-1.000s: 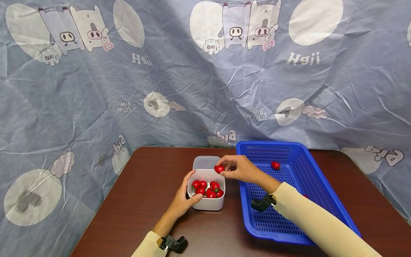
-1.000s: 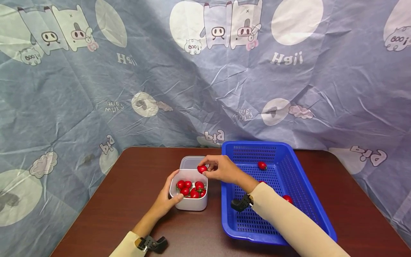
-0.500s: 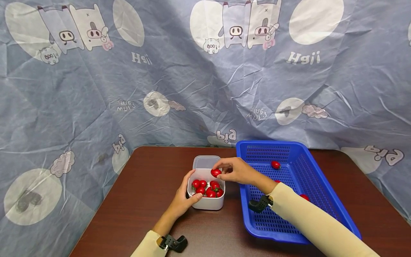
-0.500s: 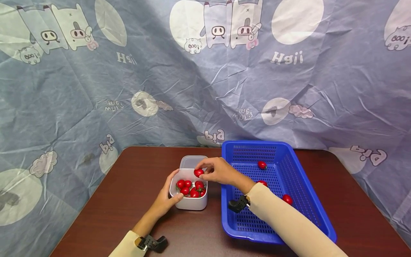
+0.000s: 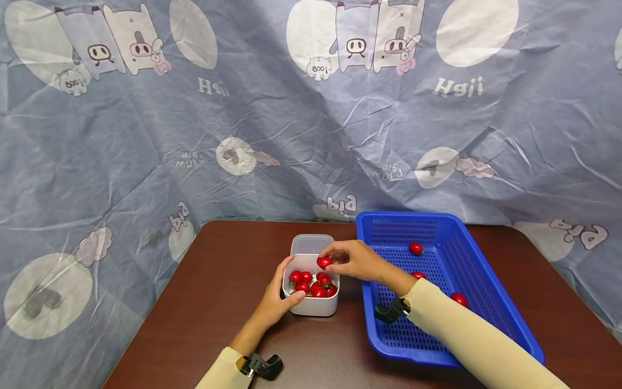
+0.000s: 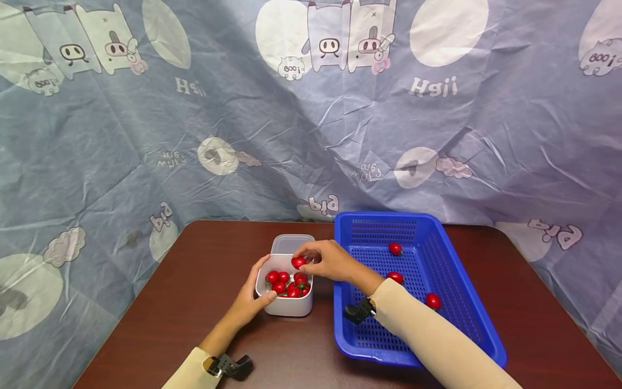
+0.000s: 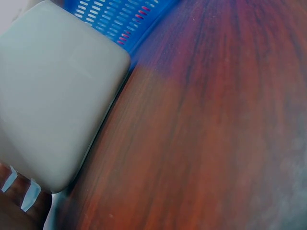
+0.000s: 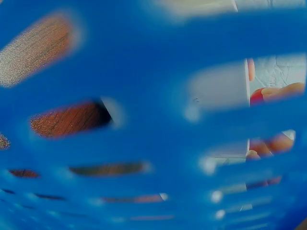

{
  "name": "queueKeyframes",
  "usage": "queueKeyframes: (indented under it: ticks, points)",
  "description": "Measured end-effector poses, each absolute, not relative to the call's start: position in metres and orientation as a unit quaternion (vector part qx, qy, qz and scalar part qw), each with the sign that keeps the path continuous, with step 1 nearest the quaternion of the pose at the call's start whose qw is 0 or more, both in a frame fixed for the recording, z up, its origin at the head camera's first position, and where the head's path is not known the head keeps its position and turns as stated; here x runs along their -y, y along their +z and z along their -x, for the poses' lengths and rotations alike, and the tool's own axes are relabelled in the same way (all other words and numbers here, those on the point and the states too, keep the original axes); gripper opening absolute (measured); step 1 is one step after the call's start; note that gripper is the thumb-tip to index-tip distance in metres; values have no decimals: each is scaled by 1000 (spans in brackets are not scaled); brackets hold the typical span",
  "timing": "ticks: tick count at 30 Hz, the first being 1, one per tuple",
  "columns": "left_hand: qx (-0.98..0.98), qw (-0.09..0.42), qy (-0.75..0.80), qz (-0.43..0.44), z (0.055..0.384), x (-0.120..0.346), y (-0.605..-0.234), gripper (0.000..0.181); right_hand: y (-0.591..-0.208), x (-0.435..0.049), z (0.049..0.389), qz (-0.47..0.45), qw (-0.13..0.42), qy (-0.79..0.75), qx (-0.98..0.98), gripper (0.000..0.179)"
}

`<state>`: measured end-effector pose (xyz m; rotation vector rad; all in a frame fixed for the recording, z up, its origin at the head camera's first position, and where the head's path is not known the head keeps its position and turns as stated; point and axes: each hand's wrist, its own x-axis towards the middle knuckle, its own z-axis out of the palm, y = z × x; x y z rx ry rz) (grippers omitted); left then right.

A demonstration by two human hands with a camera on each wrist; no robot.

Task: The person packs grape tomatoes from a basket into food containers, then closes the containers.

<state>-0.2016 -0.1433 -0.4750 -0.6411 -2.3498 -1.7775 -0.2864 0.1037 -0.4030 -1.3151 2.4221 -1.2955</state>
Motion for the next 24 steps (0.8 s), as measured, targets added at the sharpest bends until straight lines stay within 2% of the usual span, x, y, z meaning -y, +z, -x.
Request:
queueKeyframes:
  ticks: [24]
  points:
    - [770, 66, -596, 218, 203, 143, -477, 81, -408, -105, 288, 423, 37, -399, -813, 34]
